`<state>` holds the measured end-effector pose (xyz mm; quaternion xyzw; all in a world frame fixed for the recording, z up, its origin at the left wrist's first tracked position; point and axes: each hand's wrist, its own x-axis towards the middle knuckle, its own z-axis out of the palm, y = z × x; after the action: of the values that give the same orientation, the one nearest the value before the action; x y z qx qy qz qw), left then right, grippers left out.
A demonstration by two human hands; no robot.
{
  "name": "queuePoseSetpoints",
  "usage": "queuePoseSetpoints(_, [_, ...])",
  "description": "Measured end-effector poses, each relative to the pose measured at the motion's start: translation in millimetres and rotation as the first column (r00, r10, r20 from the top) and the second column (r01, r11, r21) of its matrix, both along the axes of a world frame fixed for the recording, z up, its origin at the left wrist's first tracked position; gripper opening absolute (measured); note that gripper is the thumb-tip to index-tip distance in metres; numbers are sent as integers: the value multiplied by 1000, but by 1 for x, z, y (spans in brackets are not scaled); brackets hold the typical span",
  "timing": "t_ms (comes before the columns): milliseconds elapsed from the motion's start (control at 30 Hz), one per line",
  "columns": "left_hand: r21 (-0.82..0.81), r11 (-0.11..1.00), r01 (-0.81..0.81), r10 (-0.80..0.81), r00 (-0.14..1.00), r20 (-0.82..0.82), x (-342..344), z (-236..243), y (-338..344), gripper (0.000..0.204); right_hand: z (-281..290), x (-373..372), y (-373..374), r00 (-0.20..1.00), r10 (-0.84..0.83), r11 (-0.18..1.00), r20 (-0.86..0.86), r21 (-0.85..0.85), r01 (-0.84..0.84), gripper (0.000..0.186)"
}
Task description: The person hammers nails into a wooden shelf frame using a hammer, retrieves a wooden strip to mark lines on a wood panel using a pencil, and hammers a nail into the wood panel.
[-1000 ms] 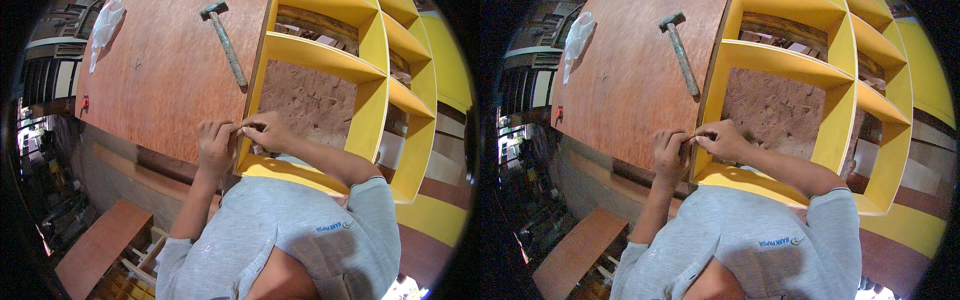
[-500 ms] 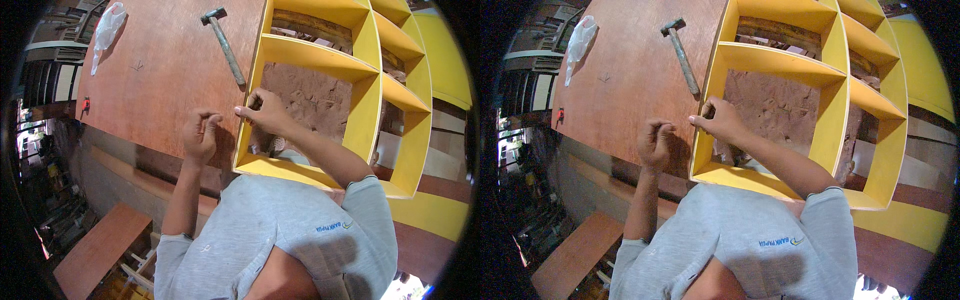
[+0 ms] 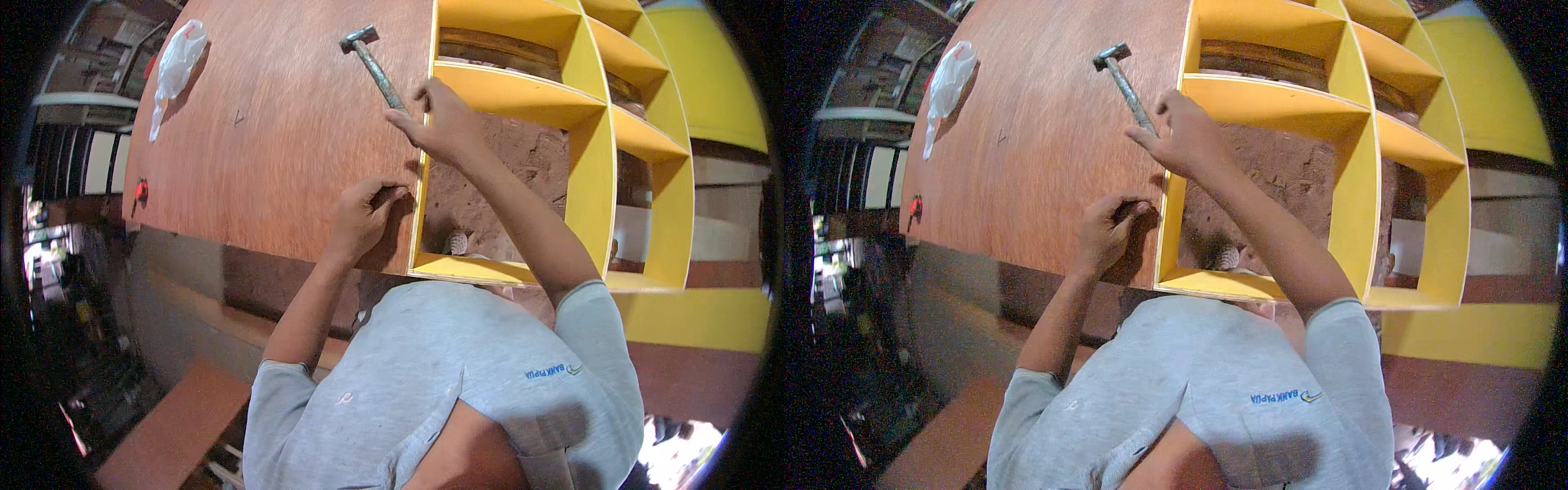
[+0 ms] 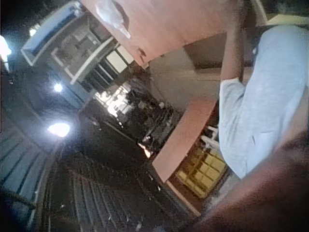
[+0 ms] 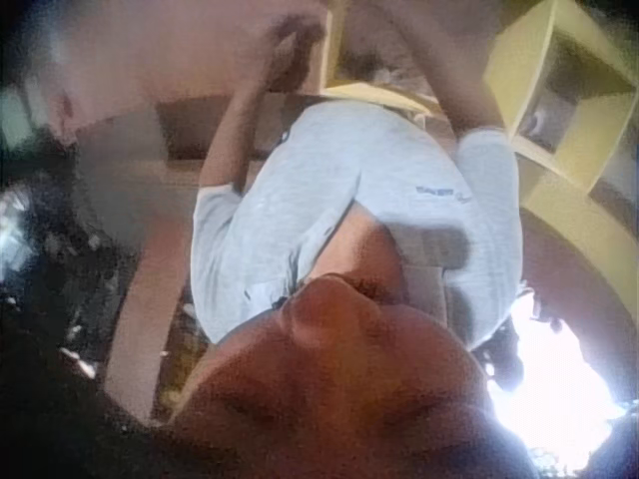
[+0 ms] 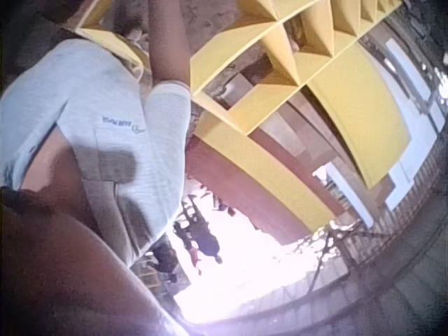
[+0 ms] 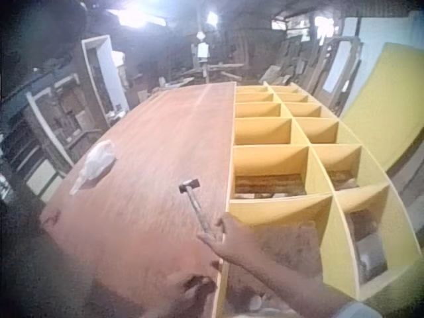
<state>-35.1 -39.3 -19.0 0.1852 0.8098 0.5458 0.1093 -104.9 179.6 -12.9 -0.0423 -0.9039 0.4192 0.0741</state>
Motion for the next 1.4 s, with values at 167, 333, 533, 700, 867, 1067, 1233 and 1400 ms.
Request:
queuePoseSetpoints(167, [13,991,130,-129,991,-41,-38,-2,4,16,6,-36,-21,1000,-20,888,-5,459,20,60])
queuePoseSetpoints(333, [26,980,199,-198,979,-46,-37,3,1,19,43,0,-2,957,-257,898,135,399,184,38])
queuePoseSetpoints(533, [-20,975,222,-222,961,-165,-40,-16,-1,20,48,141,13,907,-413,908,-80,40,417,37])
queuePoseSetpoints(700, [11,966,258,-256,961,-103,-42,-16,-3,19,54,232,-14,823,-444,814,355,-223,536,33])
queuePoseSetpoints(867, [52,960,275,-269,958,-98,-44,-21,-1,17,27,266,-37,788,-603,784,122,-94,614,29])
queuePoseSetpoints(1067, [27,966,259,-251,955,-155,-44,-15,0,15,49,263,-52,779,-603,785,174,-45,618,28])
queuePoseSetpoints(1233, [60,963,264,-242,940,-242,-43,-11,-2,16,58,262,-53,807,-564,824,176,55,564,33])
queuePoseSetpoints(1400, [-1,956,295,-290,938,-189,-44,-13,-4,28,79,258,-60,852,-498,865,160,153,477,40])
